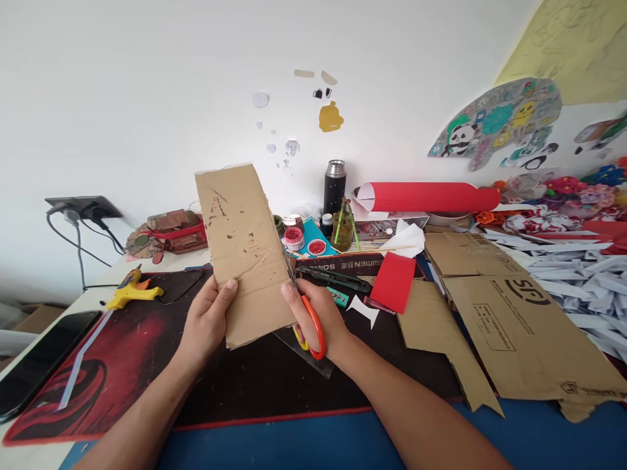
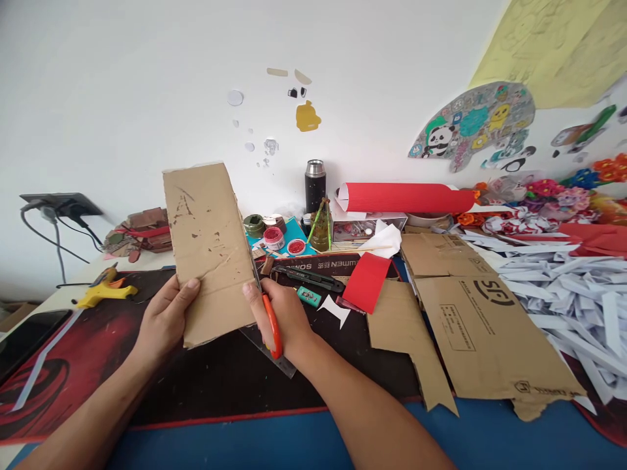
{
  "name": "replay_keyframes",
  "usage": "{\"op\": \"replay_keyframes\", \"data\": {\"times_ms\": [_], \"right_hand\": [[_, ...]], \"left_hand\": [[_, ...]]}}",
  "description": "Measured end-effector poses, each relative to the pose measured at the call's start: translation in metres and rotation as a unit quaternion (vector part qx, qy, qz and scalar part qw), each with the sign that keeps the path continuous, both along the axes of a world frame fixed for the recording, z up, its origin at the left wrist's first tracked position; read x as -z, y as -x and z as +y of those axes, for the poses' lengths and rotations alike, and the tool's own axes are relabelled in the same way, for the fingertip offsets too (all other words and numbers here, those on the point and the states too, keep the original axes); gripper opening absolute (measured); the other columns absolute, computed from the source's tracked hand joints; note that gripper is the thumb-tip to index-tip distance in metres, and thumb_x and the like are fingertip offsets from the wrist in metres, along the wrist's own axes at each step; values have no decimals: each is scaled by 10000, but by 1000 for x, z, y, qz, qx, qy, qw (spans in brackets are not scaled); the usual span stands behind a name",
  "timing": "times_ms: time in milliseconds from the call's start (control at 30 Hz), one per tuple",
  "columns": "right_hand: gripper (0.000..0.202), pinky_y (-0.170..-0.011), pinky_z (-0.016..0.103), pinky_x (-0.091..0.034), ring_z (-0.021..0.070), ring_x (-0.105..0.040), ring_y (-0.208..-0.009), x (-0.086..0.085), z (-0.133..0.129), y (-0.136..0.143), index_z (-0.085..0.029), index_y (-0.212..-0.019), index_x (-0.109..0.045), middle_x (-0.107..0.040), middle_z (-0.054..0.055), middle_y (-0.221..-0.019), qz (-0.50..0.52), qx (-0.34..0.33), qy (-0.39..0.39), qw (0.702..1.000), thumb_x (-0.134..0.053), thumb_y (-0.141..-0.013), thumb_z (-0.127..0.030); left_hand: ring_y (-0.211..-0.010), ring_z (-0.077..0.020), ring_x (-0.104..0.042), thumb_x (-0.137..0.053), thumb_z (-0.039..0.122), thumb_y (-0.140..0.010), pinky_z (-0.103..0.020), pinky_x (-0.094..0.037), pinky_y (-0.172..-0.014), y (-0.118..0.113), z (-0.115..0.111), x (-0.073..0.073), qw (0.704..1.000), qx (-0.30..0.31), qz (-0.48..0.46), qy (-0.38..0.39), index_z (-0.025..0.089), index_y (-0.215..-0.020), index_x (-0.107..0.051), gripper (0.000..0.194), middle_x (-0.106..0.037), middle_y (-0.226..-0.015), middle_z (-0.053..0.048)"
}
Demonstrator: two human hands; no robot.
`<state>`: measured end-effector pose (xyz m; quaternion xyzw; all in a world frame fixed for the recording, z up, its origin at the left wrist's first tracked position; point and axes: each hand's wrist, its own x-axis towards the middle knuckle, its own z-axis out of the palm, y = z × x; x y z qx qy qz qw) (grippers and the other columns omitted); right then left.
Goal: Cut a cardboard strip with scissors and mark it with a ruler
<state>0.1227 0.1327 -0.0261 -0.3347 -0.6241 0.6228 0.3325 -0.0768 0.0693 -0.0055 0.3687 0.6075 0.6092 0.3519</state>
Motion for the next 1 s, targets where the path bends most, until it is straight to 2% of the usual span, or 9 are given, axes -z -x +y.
{"op": "replay_keyframes", "data": {"times_ms": [100, 400, 633, 767, 1000], "right_hand": [[558, -451, 275, -299, 141, -481, -440, -1, -2, 0, -271, -772, -456, -456, -52, -575, -17, 27, -23, 999, -563, -1044, -747], [544, -489, 282, -306, 150, -487, -461, 1, -3, 1, -269, -752, -432, -454, -51, -551, -21, 33, -37, 999, -573, -1060, -695], [548, -492, 287, -290, 150, -458, -453, -3, -5, 2, -275, -742, -415, -420, -55, -544, -22, 40, -39, 998, -573, -1057, -696], [560, -513, 292, -277, 154, -443, -480, -7, -5, 1, -274, -721, -406, -433, -45, -557, -34, 49, -72, 996, -581, -1058, -686], [568, -588, 312, -280, 157, -390, -593, -7, -4, 1, -253, -690, -379, -429, -35, -625, -54, 65, -147, 985, -551, -1083, -625]], "left_hand": [[-1043, -376, -795, -864, 740, -764, -387, -678, -685, 0, 0, -1, 1000, -1, -6, 1, 237, -1228, -713, 701, -826, -1181, -90], [-1082, -381, -785, -856, 729, -782, -405, -683, -736, 0, -1, -2, 1000, -1, 1, -1, 240, -1214, -702, 670, -817, -1209, -87], [-1049, -367, -788, -848, 715, -794, -395, -675, -718, 2, -1, -1, 1000, -4, 2, -1, 256, -1237, -700, 655, -818, -1200, -79], [-1054, -366, -787, -833, 715, -808, -395, -672, -717, 1, -1, 0, 1000, -2, 6, -2, 263, -1252, -698, 647, -817, -1200, -76], [-1168, -374, -757, -813, 700, -838, -404, -672, -815, 2, -2, 1, 1000, -2, 20, -17, 282, -1267, -702, 609, -796, -1285, -76]]}}
